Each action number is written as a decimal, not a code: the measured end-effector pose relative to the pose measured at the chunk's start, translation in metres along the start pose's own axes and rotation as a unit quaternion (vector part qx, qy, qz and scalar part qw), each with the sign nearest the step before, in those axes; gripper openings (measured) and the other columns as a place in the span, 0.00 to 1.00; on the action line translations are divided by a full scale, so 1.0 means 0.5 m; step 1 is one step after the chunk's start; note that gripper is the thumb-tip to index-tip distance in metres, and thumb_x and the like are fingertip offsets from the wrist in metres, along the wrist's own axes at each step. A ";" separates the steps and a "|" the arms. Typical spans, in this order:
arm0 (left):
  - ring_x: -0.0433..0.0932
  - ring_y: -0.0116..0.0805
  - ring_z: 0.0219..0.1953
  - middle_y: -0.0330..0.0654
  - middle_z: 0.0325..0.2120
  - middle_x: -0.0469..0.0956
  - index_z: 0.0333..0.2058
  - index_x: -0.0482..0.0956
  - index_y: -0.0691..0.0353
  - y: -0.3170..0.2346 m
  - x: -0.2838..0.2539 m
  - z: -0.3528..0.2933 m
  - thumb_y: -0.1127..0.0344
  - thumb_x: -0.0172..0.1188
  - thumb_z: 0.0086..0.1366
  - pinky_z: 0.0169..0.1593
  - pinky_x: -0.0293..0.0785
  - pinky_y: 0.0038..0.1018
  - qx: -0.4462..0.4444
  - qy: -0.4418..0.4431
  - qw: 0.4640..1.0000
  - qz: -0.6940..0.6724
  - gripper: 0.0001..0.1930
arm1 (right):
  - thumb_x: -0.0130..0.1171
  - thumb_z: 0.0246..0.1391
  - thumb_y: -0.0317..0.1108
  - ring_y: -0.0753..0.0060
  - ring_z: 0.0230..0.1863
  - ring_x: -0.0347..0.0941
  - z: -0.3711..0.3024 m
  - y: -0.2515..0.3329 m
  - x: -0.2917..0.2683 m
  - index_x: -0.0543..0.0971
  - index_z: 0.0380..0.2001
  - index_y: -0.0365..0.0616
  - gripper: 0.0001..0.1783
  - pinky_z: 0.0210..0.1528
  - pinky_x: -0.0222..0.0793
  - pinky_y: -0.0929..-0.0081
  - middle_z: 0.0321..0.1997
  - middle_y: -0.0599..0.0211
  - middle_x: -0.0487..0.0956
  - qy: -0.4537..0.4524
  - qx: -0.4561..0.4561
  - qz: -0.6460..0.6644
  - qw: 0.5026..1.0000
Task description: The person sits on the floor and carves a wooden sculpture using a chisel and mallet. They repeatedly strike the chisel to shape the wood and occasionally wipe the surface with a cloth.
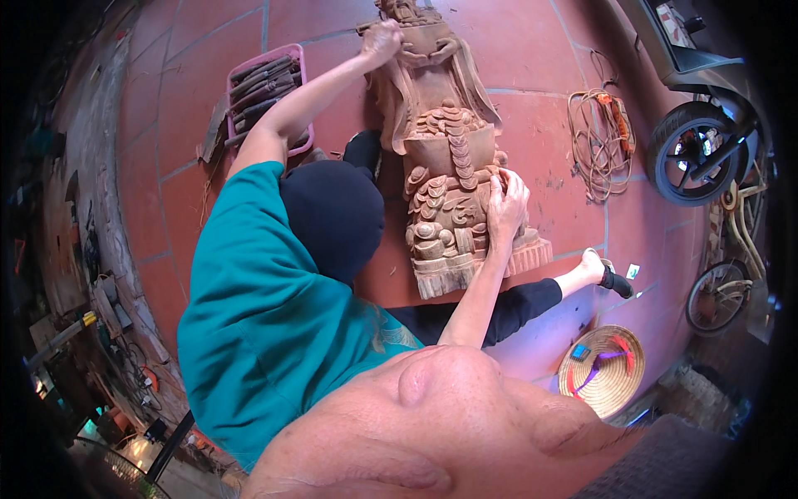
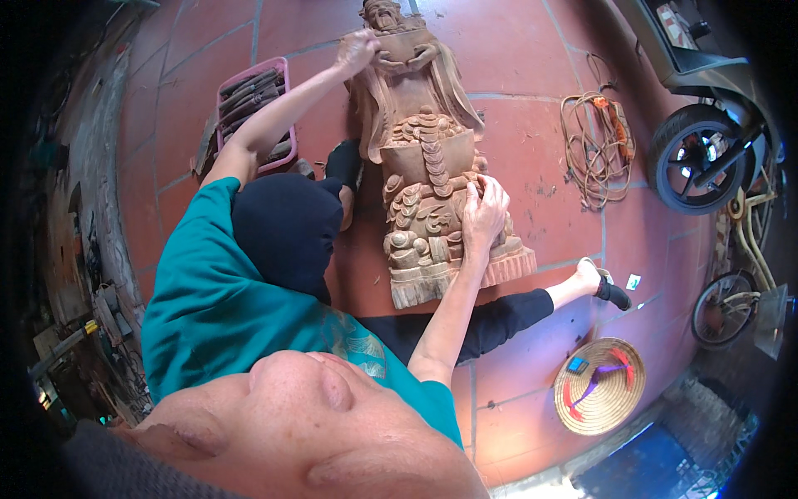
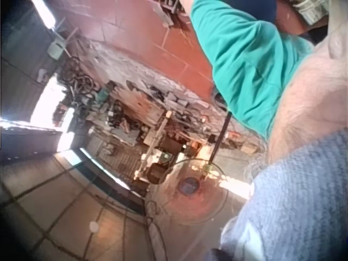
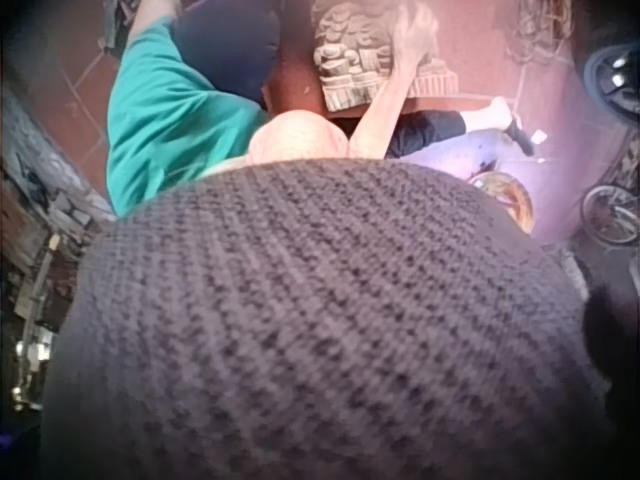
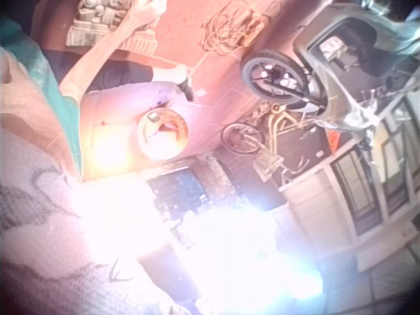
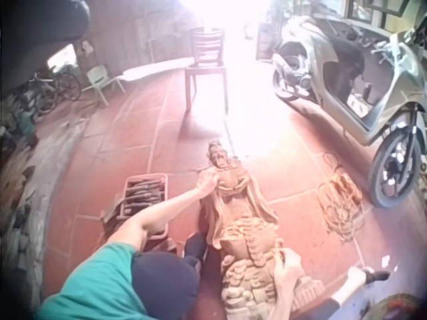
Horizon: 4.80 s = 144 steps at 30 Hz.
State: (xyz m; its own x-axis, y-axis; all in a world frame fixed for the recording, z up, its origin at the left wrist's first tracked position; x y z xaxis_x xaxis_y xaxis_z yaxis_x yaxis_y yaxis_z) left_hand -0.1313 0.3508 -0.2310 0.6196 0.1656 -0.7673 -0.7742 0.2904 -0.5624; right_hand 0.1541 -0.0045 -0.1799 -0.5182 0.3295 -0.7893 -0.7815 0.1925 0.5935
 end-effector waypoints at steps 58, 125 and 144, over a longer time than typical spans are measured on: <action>0.83 0.60 0.41 0.60 0.35 0.83 0.35 0.83 0.63 -0.069 0.001 0.016 0.66 0.55 0.60 0.46 0.79 0.50 0.086 0.117 0.989 0.015 0.10 | 0.62 0.59 0.35 0.54 0.56 0.71 -0.003 -0.013 -0.001 0.79 0.47 0.43 0.14 0.59 0.68 0.59 0.49 0.62 0.80 -0.019 -0.010 0.011 1.000; 0.84 0.42 0.42 0.38 0.34 0.87 0.36 0.88 0.45 -0.002 0.024 0.026 0.57 0.63 0.59 0.48 0.72 0.47 0.039 -0.020 0.996 -0.079 0.08 | 0.60 0.61 0.38 0.55 0.57 0.71 0.001 0.002 -0.002 0.79 0.49 0.45 0.15 0.59 0.67 0.60 0.52 0.64 0.79 0.007 0.002 0.012 1.000; 0.84 0.42 0.42 0.39 0.35 0.86 0.34 0.87 0.45 -0.009 0.014 0.027 0.56 0.58 0.62 0.49 0.68 0.52 0.091 0.119 0.989 0.010 0.09 | 0.60 0.62 0.38 0.54 0.57 0.71 0.005 0.003 0.002 0.79 0.48 0.45 0.15 0.58 0.68 0.59 0.52 0.63 0.79 0.008 -0.002 0.013 1.000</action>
State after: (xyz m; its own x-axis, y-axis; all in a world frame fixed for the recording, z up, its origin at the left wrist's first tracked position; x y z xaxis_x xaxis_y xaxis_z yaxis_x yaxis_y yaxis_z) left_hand -0.1215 0.3635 -0.2298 0.5396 -0.0479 -0.8406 -0.7363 0.4573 -0.4987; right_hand 0.1534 -0.0017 -0.1794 -0.5443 0.3204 -0.7753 -0.7683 0.1809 0.6140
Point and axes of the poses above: each hand's wrist, its own z-axis towards the middle knuckle, its own x-axis out of the palm, y = z × x, the point moved 5 cm from there along z, towards the middle knuckle
